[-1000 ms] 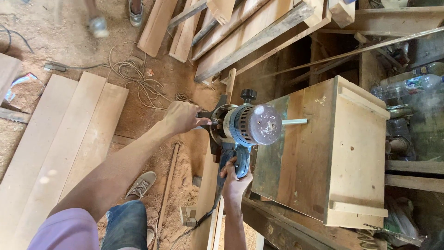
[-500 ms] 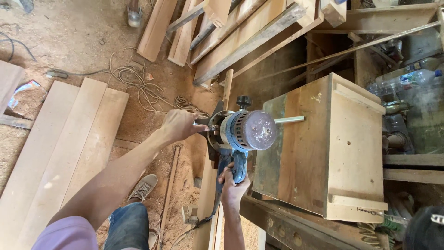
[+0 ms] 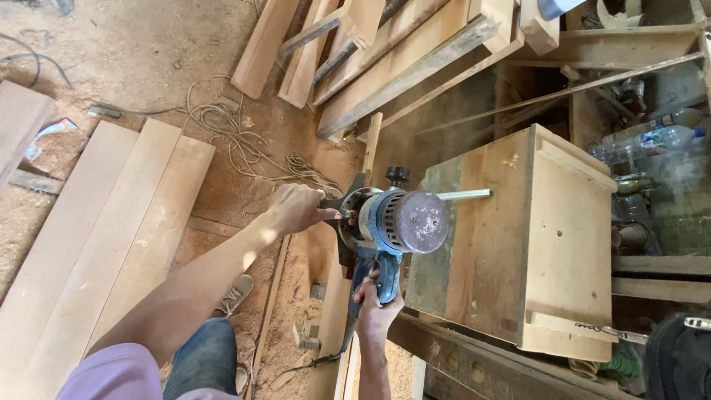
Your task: The person uses a handheld electric router to shape the edge of a long wooden plank. They guide the tool along the length of the wood, creating a groove while sawdust is ejected. The person adjusts their position and the tool's angle as they work along the plank.
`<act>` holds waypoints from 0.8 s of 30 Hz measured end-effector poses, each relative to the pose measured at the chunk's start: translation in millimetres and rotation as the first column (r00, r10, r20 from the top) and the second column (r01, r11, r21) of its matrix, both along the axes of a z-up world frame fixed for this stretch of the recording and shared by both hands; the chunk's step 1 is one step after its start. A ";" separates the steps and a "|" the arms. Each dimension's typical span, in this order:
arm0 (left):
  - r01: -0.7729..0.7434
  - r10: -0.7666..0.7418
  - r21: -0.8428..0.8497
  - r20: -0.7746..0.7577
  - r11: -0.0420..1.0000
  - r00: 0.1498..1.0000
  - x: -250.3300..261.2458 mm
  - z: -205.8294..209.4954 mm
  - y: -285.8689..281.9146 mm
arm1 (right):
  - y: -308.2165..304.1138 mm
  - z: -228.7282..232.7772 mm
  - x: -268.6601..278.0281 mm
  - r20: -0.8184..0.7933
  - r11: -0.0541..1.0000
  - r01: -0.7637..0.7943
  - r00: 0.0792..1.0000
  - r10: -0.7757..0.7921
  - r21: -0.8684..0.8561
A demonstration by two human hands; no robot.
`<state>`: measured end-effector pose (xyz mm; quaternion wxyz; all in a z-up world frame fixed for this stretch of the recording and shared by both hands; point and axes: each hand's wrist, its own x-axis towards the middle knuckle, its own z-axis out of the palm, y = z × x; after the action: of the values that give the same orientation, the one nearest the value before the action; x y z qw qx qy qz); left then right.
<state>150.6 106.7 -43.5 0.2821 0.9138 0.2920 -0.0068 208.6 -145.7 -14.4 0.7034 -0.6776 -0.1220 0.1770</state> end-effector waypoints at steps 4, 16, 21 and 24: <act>0.017 -0.017 0.003 0.049 1.000 0.999 -7.2 6.8 -7.0 | -7.2 -2.4 -3.8 -0.005 1.000 -0.002 1.000 0.002 -0.002; 0.017 -0.018 0.033 0.028 0.999 0.999 -20.9 -13.6 -33.8 | -36.3 -8.0 -19.9 0.031 0.999 -0.030 0.999 0.029 0.037; 0.008 -0.009 0.051 0.014 0.999 1.000 -26.5 -15.0 -43.7 | -43.2 0.8 -30.3 0.065 0.999 -0.040 0.997 0.039 0.016; 0.027 -0.027 0.037 0.024 0.999 0.999 -28.5 -9.4 -42.6 | -42.8 -0.3 -29.7 0.061 0.998 -0.047 0.997 0.046 0.029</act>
<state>122.0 64.2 -53.0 0.2688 0.9227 0.2762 0.0061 178.9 -188.5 -14.8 0.7053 -0.6687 -0.1615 0.1710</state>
